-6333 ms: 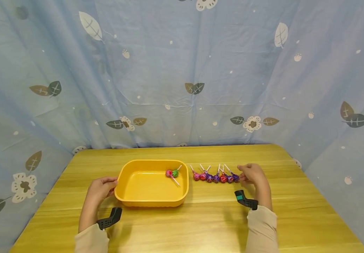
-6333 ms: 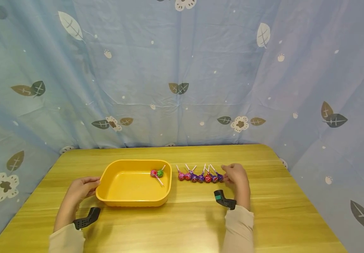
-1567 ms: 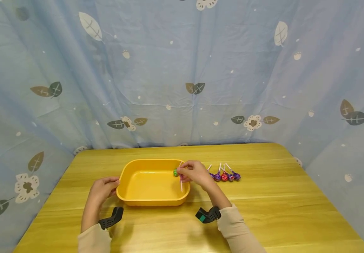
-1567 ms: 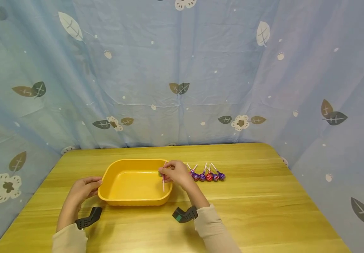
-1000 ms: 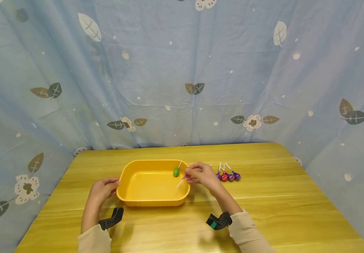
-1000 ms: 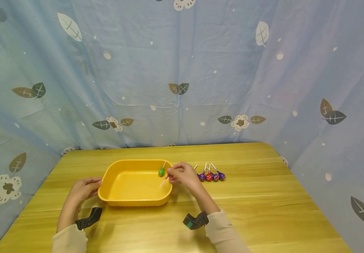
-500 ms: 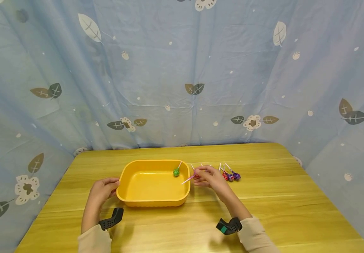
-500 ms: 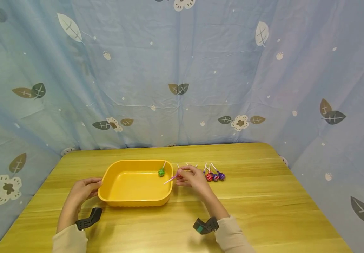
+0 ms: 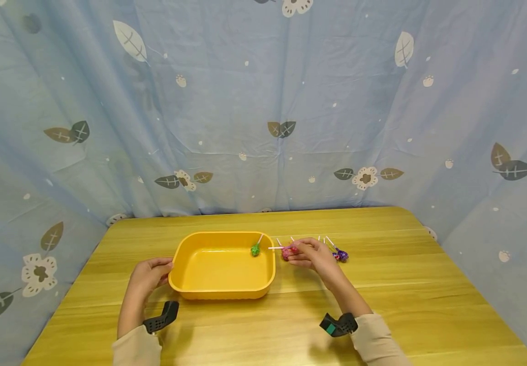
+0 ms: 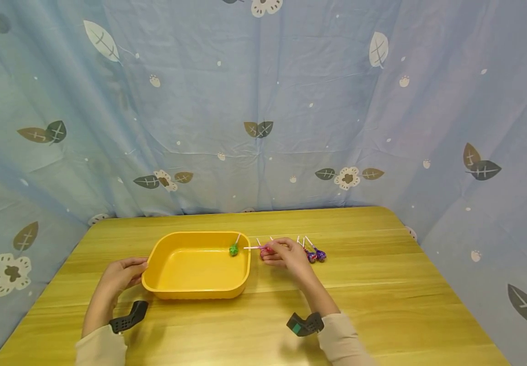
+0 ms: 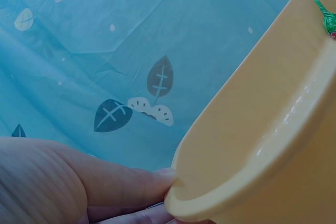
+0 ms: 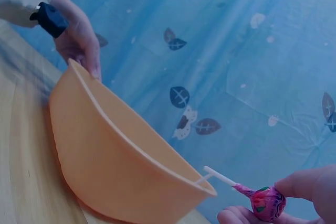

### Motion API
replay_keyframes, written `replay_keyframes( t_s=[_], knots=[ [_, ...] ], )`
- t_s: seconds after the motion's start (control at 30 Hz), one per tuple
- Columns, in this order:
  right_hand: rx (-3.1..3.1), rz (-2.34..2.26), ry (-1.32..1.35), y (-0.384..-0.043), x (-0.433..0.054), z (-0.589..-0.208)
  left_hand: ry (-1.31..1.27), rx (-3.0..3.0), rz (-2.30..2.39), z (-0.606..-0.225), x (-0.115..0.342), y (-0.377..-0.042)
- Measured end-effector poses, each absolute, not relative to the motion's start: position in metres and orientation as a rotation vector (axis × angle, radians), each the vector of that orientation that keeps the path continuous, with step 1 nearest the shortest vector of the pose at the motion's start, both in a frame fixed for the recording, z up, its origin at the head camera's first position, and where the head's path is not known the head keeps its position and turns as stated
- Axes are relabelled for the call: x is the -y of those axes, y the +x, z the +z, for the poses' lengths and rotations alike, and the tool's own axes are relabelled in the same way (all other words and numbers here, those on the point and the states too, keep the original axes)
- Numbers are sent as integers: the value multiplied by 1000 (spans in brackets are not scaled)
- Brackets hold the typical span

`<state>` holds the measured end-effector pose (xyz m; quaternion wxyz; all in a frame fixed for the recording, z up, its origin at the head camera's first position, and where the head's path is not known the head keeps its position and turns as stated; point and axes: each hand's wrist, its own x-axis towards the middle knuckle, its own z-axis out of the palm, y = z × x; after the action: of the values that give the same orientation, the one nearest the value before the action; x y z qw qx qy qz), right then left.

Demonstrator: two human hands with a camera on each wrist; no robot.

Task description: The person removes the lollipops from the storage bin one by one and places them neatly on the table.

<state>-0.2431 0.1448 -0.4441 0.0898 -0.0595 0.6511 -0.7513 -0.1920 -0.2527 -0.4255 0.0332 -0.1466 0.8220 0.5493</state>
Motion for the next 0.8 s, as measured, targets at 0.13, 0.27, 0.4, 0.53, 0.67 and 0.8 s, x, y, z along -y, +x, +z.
replay_keyframes(
  t_s=[0.13,0.27,0.4,0.53,0.67,0.8],
  knots=[
    [-1949,-2238,-109,-243,-151,-443,-446,-2525,1694,-425,253,-192],
    [-1975,-2263,-113,-243,-161,-448,-442,-2527,1692,-425,253,-192],
    [-1980,-2301,-114,-242,-173,-453,-444,-2532,1689,-426,253,-192],
    [-1961,-2343,-8,-240,-182,-452,-442,-2534,1693,-426,253,-192],
    [-2000,-2319,123,-242,-192,-451,-443,-2534,1694,-427,253,-192],
    [-2008,-2328,198,-245,-205,-451,-445,-2526,1701,-426,253,-192]
  ],
)
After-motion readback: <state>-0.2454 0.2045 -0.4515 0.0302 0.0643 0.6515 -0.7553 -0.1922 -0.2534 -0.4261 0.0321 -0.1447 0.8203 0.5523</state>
